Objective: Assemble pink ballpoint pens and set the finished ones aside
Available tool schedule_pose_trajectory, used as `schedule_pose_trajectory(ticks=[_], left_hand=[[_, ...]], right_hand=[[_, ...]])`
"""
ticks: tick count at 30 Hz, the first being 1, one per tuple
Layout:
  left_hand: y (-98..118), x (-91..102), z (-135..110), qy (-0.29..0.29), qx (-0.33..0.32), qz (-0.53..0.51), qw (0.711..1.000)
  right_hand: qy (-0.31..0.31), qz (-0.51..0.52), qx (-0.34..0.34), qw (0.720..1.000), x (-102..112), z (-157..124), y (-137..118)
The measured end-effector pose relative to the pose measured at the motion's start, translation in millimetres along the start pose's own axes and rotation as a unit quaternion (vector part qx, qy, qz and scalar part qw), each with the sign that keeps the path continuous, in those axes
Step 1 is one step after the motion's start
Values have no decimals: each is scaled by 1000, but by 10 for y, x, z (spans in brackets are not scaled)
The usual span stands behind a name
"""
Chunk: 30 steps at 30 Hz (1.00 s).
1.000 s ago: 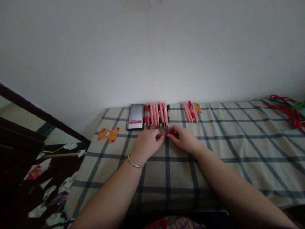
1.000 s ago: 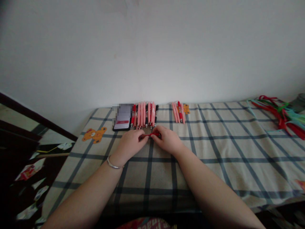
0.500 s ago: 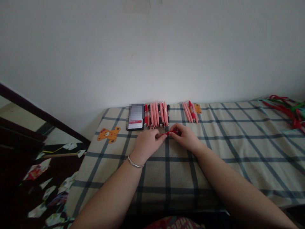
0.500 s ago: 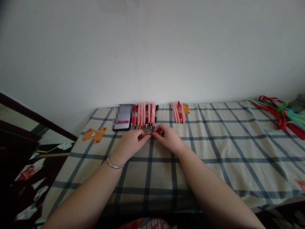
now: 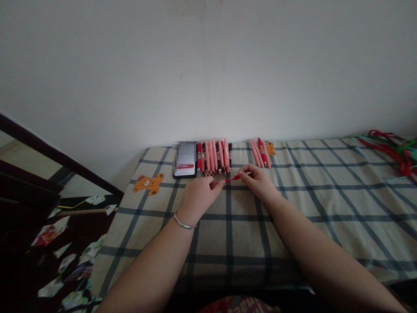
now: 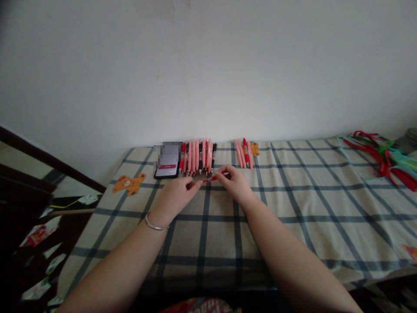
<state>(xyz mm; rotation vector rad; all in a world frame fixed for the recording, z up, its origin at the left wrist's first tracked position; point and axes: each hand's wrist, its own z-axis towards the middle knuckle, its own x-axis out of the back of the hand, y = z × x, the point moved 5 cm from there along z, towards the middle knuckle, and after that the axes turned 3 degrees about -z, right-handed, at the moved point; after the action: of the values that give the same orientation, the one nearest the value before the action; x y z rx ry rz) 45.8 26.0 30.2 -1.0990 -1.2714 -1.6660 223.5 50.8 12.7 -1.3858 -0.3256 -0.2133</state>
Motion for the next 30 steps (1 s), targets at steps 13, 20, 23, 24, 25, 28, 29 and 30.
schedule_pose_trajectory(ticks=[13, 20, 23, 24, 25, 28, 29, 30], left_hand=[[-3, 3, 12, -10, 1, 16, 1000], [5, 17, 14, -14, 9, 7, 1000], [10, 23, 15, -8, 5, 3, 1000], [7, 24, 15, -8, 8, 1, 1000], [4, 24, 15, -9, 12, -1, 1000], [5, 28, 15, -13, 16, -8, 1000], [7, 31, 15, -13, 15, -9, 1000], [9, 33, 16, -13, 14, -11, 1000]], right_hand=[[80, 75, -29, 994, 133, 50, 106], [105, -165, 42, 980, 212, 3, -18], [60, -265, 79, 959, 145, -2, -68], [43, -285, 89, 953, 118, -1, -77], [27, -299, 97, 949, 93, 0, -85], [-3, -322, 121, 939, 37, -9, -118], [-11, -327, 126, 936, 20, -16, -129], [-21, -331, 129, 934, 3, -26, -139]])
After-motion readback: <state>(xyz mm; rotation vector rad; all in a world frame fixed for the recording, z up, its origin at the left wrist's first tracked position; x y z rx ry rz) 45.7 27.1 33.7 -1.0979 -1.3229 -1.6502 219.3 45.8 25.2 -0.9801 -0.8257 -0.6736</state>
